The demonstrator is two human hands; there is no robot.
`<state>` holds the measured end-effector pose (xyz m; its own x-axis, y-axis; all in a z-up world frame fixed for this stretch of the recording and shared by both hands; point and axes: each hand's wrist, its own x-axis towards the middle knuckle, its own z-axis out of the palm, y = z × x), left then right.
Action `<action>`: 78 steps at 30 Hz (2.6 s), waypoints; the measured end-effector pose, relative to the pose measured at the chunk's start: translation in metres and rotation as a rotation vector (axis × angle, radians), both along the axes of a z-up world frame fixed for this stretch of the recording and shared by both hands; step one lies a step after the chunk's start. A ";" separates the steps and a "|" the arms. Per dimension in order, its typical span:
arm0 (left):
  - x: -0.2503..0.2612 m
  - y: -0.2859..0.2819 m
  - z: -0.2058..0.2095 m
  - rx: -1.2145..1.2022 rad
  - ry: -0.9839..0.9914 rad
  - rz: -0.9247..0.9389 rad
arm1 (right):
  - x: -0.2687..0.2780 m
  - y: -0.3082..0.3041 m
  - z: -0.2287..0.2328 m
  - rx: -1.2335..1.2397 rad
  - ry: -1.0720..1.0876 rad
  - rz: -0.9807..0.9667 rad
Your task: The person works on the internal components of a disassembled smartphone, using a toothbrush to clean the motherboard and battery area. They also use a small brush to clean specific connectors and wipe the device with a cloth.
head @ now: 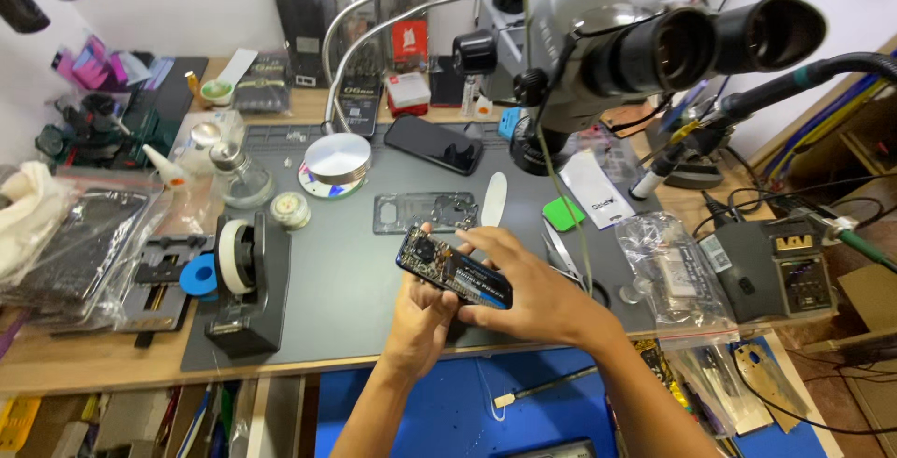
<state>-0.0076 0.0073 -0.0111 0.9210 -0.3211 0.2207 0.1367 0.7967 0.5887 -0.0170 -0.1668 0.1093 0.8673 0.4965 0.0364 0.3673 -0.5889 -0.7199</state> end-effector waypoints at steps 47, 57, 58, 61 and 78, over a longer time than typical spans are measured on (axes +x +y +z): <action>-0.001 -0.002 0.009 -0.092 -0.060 0.046 | -0.009 -0.008 0.010 -0.115 0.035 -0.176; 0.005 0.003 -0.003 -0.210 0.023 0.095 | -0.013 -0.041 -0.032 -0.124 -0.273 -0.251; 0.005 0.002 -0.004 -0.215 -0.009 0.089 | -0.014 -0.042 -0.032 -0.124 -0.275 -0.253; 0.004 0.004 0.000 -0.227 -0.074 0.050 | -0.014 -0.041 -0.032 -0.111 -0.264 -0.266; 0.004 0.005 0.008 -0.130 0.106 0.112 | -0.002 -0.023 -0.086 -0.054 -0.715 -0.277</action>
